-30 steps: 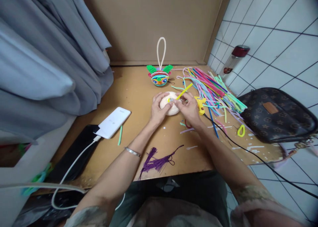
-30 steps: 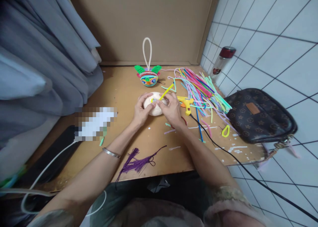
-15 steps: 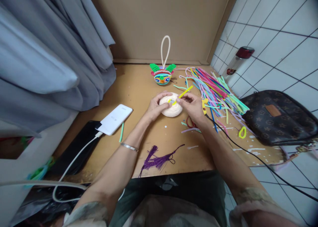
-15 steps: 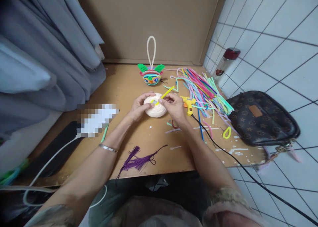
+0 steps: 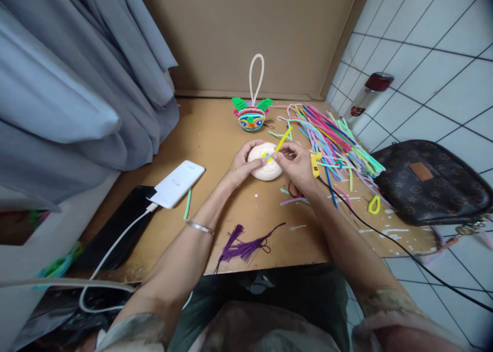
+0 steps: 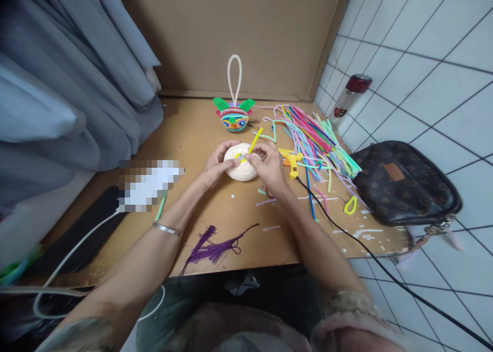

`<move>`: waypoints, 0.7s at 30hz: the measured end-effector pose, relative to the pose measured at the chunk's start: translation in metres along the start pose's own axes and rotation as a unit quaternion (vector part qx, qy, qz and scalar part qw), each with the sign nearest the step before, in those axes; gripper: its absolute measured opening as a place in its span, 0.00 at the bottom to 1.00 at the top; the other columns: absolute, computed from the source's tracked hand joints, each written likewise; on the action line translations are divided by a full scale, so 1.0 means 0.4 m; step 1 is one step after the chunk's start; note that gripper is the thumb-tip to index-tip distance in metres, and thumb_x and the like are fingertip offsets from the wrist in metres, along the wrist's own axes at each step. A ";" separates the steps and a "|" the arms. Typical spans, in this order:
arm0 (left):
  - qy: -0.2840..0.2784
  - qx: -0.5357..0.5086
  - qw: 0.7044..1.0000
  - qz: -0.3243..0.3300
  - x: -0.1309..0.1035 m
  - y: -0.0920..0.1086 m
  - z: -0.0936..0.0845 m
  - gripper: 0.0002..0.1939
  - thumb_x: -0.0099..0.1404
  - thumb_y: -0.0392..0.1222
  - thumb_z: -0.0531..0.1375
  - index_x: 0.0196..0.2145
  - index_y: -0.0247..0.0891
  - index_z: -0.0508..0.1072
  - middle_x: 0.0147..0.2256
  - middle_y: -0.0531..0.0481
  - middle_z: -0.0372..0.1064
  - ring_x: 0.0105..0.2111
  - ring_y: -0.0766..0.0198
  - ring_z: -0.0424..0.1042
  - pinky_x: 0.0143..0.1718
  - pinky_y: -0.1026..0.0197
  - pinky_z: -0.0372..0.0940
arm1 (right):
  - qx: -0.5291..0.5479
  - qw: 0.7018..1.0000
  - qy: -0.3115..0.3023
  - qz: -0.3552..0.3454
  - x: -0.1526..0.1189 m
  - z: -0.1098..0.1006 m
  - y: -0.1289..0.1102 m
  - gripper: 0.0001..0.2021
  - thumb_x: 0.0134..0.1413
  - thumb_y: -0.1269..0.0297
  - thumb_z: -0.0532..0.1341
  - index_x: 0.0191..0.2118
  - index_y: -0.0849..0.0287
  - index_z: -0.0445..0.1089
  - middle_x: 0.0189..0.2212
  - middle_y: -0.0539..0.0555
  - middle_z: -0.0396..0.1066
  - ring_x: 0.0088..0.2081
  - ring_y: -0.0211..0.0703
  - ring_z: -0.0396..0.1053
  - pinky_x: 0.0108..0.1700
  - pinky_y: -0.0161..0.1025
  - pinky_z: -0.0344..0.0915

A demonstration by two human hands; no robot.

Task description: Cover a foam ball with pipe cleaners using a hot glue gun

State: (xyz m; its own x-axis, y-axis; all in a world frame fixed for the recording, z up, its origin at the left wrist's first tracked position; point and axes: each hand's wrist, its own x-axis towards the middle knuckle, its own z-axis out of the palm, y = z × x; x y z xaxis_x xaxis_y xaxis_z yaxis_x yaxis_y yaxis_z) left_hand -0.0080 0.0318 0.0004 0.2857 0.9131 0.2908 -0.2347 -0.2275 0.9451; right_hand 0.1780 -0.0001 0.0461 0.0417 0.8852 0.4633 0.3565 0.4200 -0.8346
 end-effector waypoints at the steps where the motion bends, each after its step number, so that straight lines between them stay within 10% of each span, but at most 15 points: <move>1: 0.002 -0.004 1.000 0.000 0.001 -0.004 0.001 0.39 0.50 0.53 0.75 0.57 0.40 0.72 0.55 0.43 0.76 0.56 0.48 0.74 0.59 0.48 0.69 | -0.008 1.000 0.002 -0.006 0.000 0.000 0.000 0.07 0.48 0.61 0.70 0.33 0.56 0.74 0.34 0.50 0.70 0.37 0.43 0.68 0.43 0.43 0.69; 21: 0.054 -0.067 0.996 -0.028 0.000 0.000 0.022 0.33 0.46 0.48 0.75 0.49 0.42 0.71 0.46 0.49 0.78 0.46 0.56 0.77 0.48 0.56 0.72 | 0.092 0.992 -0.071 0.045 0.009 -0.024 -0.007 0.19 0.42 0.55 0.70 0.42 0.55 0.76 0.44 0.55 0.78 0.45 0.48 0.74 0.48 0.45 0.72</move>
State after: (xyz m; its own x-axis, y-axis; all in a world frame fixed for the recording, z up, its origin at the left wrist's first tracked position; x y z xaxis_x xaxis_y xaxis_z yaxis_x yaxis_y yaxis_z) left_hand 0.0002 0.0290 0.0017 0.2018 0.9556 0.2145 -0.3462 -0.1353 0.9284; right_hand 0.1861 0.0000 0.0531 -0.0714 0.9344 0.3491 0.1809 0.3563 -0.9167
